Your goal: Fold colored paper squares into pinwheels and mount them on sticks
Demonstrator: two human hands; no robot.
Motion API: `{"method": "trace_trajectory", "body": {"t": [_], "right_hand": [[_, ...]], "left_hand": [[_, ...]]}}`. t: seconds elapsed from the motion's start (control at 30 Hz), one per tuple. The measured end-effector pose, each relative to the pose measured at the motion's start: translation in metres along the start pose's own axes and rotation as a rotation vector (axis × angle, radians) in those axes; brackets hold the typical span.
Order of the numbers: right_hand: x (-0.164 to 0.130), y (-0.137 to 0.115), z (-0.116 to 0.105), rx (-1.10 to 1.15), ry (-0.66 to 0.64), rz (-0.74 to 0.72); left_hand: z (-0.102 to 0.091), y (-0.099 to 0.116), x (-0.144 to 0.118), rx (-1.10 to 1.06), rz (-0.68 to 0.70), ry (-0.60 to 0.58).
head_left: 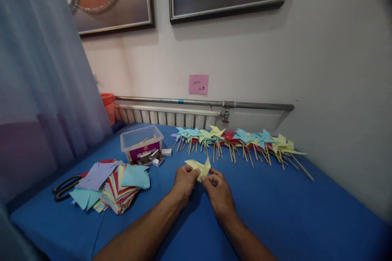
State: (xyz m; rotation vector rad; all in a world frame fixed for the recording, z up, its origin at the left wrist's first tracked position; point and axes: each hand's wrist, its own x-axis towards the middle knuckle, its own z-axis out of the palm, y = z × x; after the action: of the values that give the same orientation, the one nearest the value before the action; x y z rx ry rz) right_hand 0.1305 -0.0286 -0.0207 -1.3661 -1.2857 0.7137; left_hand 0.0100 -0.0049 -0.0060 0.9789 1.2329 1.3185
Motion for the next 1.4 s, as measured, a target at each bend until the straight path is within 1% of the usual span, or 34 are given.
{"method": "trace_trajectory", "body": {"t": [0.3,0.57,0.73,0.8,0.87,0.93,0.97,1.03,1.1,1.17,1.3,1.4], "right_hand": [[0.006,0.003,0.0,0.023,-0.002,0.065],[0.006,-0.004,-0.004,0.102,-0.058,0.029],[0.005,-0.008,-0.006,0.147,-0.084,0.035],[0.005,-0.008,-0.006,0.159,-0.088,0.055],[0.006,-0.008,-0.006,0.202,-0.059,0.09],[0.006,-0.01,-0.007,0.296,-0.037,0.139],[0.005,-0.011,-0.008,0.354,-0.05,0.165],[0.004,-0.014,-0.009,0.454,-0.137,0.208],[0.003,-0.017,-0.011,0.502,-0.228,0.231],[0.002,-0.018,-0.012,0.518,-0.256,0.249],[0.003,-0.013,-0.009,0.533,-0.224,0.281],[0.005,-0.007,-0.007,0.521,-0.203,0.284]], "left_hand": [[-0.001,-0.001,0.0,0.01,0.001,-0.023],[-0.001,0.002,-0.001,0.027,-0.037,-0.059],[-0.004,-0.002,0.003,0.041,-0.012,-0.106],[-0.005,0.0,0.003,0.021,-0.012,-0.113],[-0.006,0.003,0.002,-0.031,-0.034,-0.113],[-0.007,0.005,0.002,-0.096,-0.058,-0.136],[-0.007,0.006,0.002,-0.114,-0.065,-0.155],[-0.008,0.007,0.001,-0.107,-0.063,-0.19],[-0.008,0.007,0.0,-0.061,-0.049,-0.202],[-0.008,0.007,-0.001,-0.021,-0.034,-0.219],[-0.007,0.007,-0.005,-0.009,-0.042,-0.252],[-0.007,0.007,-0.005,-0.003,-0.059,-0.253]]}}
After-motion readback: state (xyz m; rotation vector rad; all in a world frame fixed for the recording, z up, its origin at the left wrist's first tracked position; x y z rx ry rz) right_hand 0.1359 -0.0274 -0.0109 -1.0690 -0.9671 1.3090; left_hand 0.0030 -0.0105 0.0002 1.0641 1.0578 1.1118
